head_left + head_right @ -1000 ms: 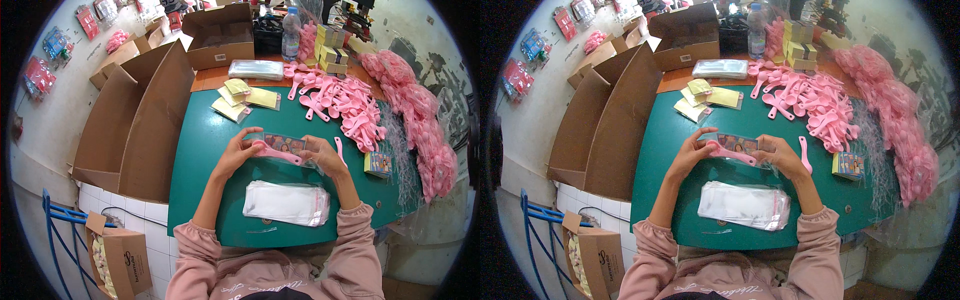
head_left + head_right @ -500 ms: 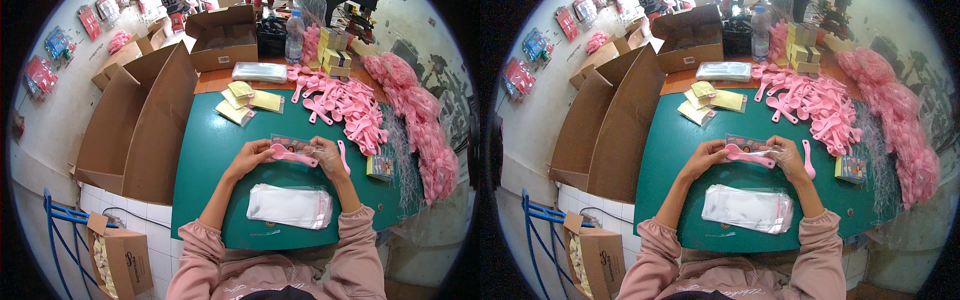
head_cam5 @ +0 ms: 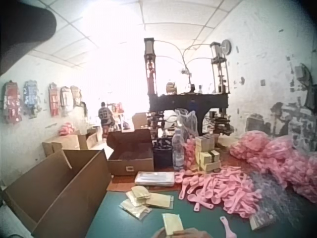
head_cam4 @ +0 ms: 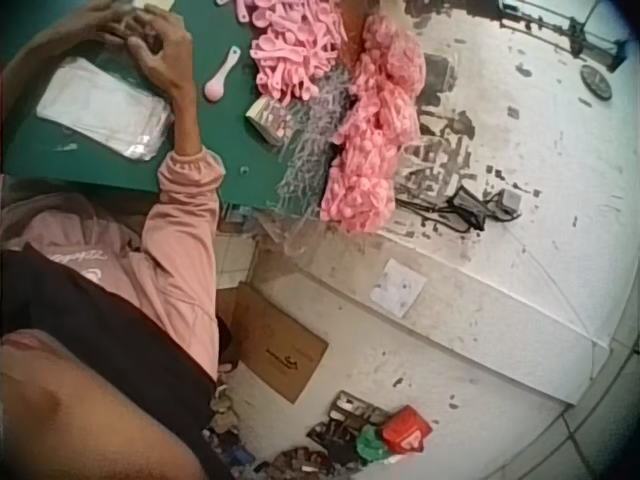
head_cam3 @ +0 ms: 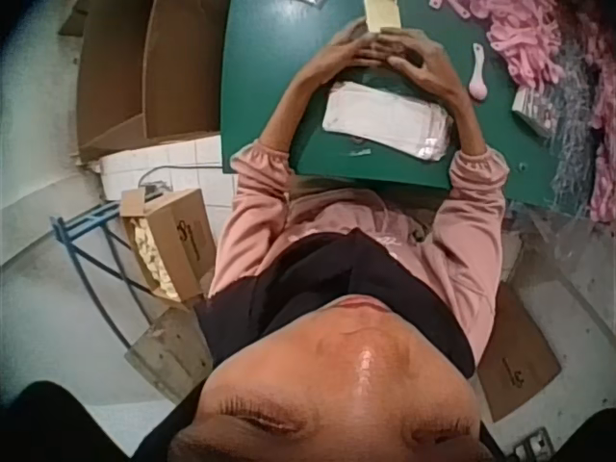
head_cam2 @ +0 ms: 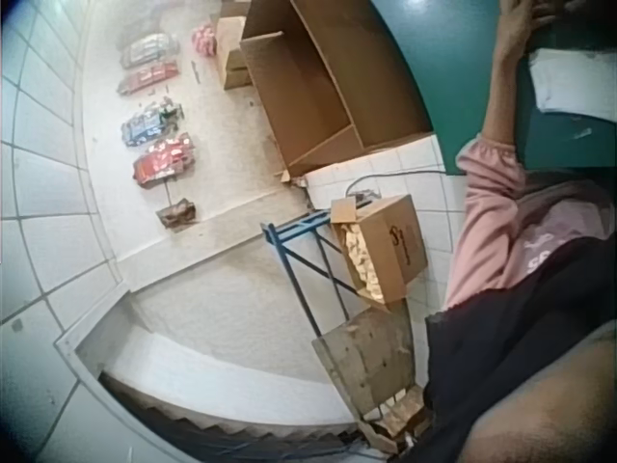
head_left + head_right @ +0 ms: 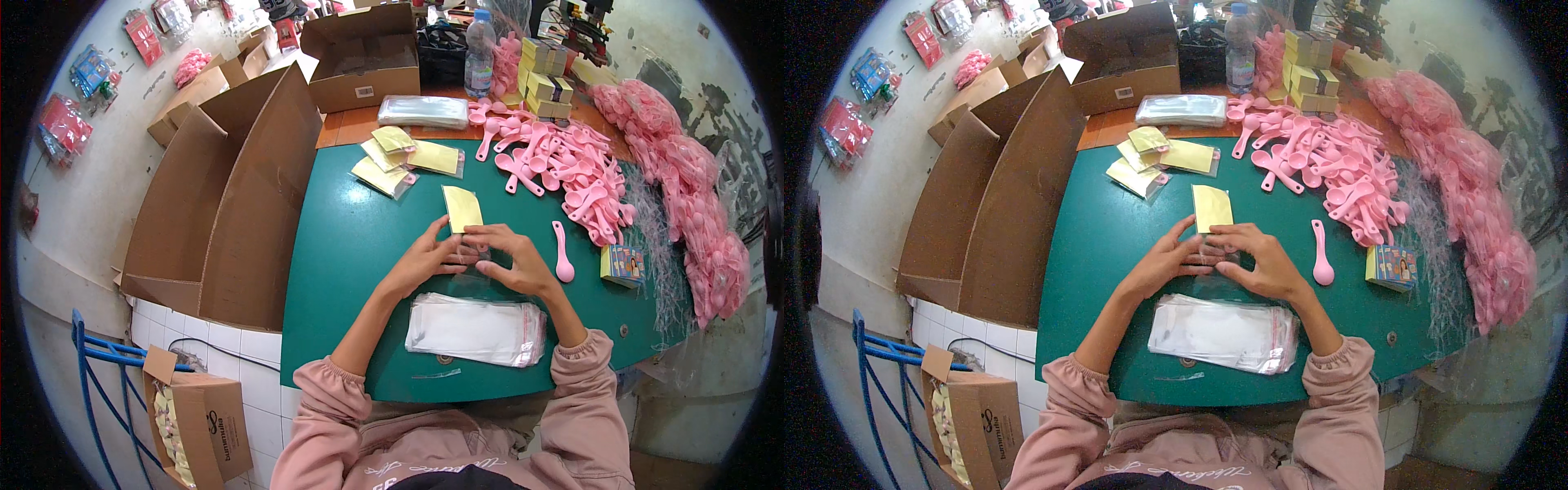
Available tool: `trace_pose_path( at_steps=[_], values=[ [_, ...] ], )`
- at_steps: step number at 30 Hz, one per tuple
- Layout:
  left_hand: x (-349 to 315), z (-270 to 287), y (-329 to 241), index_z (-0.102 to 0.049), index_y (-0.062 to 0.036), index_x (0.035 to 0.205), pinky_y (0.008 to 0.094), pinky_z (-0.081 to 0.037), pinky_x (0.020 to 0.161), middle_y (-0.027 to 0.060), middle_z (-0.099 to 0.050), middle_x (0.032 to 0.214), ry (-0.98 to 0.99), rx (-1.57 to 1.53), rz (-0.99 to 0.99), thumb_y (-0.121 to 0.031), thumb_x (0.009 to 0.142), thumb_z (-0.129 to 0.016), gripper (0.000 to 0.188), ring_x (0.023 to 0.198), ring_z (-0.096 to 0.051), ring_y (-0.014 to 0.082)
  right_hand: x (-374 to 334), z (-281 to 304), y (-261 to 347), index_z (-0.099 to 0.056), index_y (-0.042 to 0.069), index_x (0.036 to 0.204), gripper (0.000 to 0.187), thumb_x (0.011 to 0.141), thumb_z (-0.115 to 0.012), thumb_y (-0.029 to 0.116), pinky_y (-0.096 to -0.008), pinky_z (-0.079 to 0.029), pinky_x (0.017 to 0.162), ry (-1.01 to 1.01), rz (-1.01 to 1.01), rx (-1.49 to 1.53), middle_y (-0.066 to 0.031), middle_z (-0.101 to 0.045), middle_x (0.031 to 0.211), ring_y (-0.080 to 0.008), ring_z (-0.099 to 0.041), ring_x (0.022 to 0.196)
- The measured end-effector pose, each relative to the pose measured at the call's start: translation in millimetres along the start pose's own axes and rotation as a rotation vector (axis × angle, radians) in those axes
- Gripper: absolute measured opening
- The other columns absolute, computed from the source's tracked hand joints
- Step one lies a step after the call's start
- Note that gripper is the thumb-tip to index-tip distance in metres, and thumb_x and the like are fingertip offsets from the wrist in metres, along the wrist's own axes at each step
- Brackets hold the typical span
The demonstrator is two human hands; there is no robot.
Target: The person places pink plastic spoons and small yellow cards into clear plastic bags on a green table. The person seals each bag and sets it aside, repeating the process with multiple spoons and cards.
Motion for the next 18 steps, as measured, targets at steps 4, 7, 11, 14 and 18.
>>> trace_pose_path(
  at_steps=[4,7,11,14,18],
  values=[
    [5,11,8,-0.014,-0.0075,0.137,0.0281,-0.05,0.073,0.0145,-0.057,0.1,-0.017,0.169,0.004,-0.013,0.089,-0.047,0.058,0.094,-0.058,0.0209,-3,-1,-19,-0.059,0.004,0.103,0.026,0.078,-0.058,0.011,-0.0327,-0.044,0.083,-0.113,-0.058,-0.003,-0.0141,-0.052,0.115,-0.0257,-0.056,0.096],
    [4,11,6,-0.016,-0.0079,0.136,0.0264,-0.051,0.07,0.0144,-0.057,0.1,-0.007,0.171,-0.007,-0.005,0.087,-0.048,0.059,0.09,-0.059,0.0184,-5,1,-30,-0.055,0.005,0.109,0.03,0.079,-0.058,0.009,-0.0307,-0.046,0.08,-0.35,-0.224,0.048,-0.015,-0.046,0.117,-0.0235,-0.056,0.094],
    [0,-3,-6,-0.017,-0.0097,0.136,0.0271,-0.051,0.07,0.0144,-0.057,0.1,0.036,0.168,-0.015,-0.004,0.087,-0.046,0.057,0.088,-0.06,0.018,-15,-4,-65,-0.047,0.005,0.119,0.039,0.081,-0.056,0.006,-0.0265,-0.047,0.079,-0.373,-0.438,0.301,-0.0161,-0.042,0.119,-0.0179,-0.055,0.095],
    [-2,-3,-7,-0.018,-0.011,0.136,0.0277,-0.052,0.07,0.0131,-0.057,0.098,0.022,0.076,-0.023,-0.005,0.088,-0.045,0.055,0.088,-0.06,0.0187,-17,3,-65,-0.041,0.003,0.123,0.045,0.081,-0.057,0.006,-0.0272,-0.047,0.077,-0.471,-0.457,0.388,-0.0166,-0.045,0.114,-0.0175,-0.055,0.091],
    [-2,-4,-7,-0.017,-0.0122,0.136,0.029,-0.053,0.07,0.013,-0.056,0.099,0.015,-0.004,-0.036,-0.008,0.089,-0.046,0.056,0.088,-0.061,0.02,-14,-9,-58,-0.037,0.0,0.122,0.047,0.08,-0.057,0.003,-0.0248,-0.049,0.07,-0.364,-0.556,0.883,-0.0153,-0.051,0.1,-0.0154,-0.056,0.086]
  ],
)
Point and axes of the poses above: each hand's wrist, its own x-axis towards the middle knuckle, its own z-axis out of the back of the hand, y = z × x, the point moved 7 cm from there along x, towards the middle knuckle
